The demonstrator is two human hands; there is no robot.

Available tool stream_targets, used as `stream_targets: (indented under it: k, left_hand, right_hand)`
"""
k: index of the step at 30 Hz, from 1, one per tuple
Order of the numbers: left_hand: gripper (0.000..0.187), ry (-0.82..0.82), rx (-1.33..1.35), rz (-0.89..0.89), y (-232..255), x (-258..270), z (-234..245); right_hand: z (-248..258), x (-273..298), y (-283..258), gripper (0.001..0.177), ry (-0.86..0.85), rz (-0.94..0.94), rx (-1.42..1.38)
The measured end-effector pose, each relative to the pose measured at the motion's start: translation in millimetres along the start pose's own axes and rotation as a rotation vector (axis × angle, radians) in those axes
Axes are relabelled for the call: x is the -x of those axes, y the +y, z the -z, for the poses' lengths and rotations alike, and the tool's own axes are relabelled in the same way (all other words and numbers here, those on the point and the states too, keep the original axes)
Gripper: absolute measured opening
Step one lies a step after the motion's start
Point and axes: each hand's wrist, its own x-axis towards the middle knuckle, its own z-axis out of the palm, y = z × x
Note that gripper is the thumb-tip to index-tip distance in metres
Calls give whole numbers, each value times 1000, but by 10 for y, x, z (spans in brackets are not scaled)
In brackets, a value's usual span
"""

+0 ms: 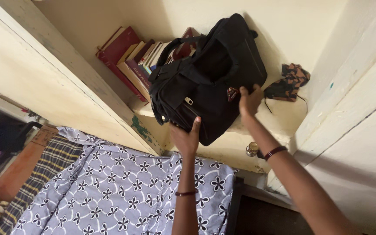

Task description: The person organizes items in a small room by closing a window, placing a bag on a shelf, and folding a blanket and a piece of cloth on a table.

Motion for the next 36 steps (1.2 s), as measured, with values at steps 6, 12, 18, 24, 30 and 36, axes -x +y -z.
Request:
stream_targets:
  k: [6,12,18,24,30,36]
  left_hand:
    - [105,13,115,25,53,73,-20]
    - [103,39,149,68,-9,46,-117]
    - [102,14,318,51,-44,99,-113]
    - [105,-13,563,149,-116,99,-168]
    - [86,-169,940,411,-339,-22,-240]
    - [76,-250,998,487,-514,-302,-188]
  right_hand:
    - [-27,-886,-202,68,86,65,139]
    - [-208,-1190,-883,71,-37,-47,157]
    - [-215,-1406,-984,78,-144,261,78]
    - [-75,-1342,-959,78,-140,189,41]
    - [173,-1197,-779,64,82,182,94]
    - [604,-568,-681,68,361,156,37]
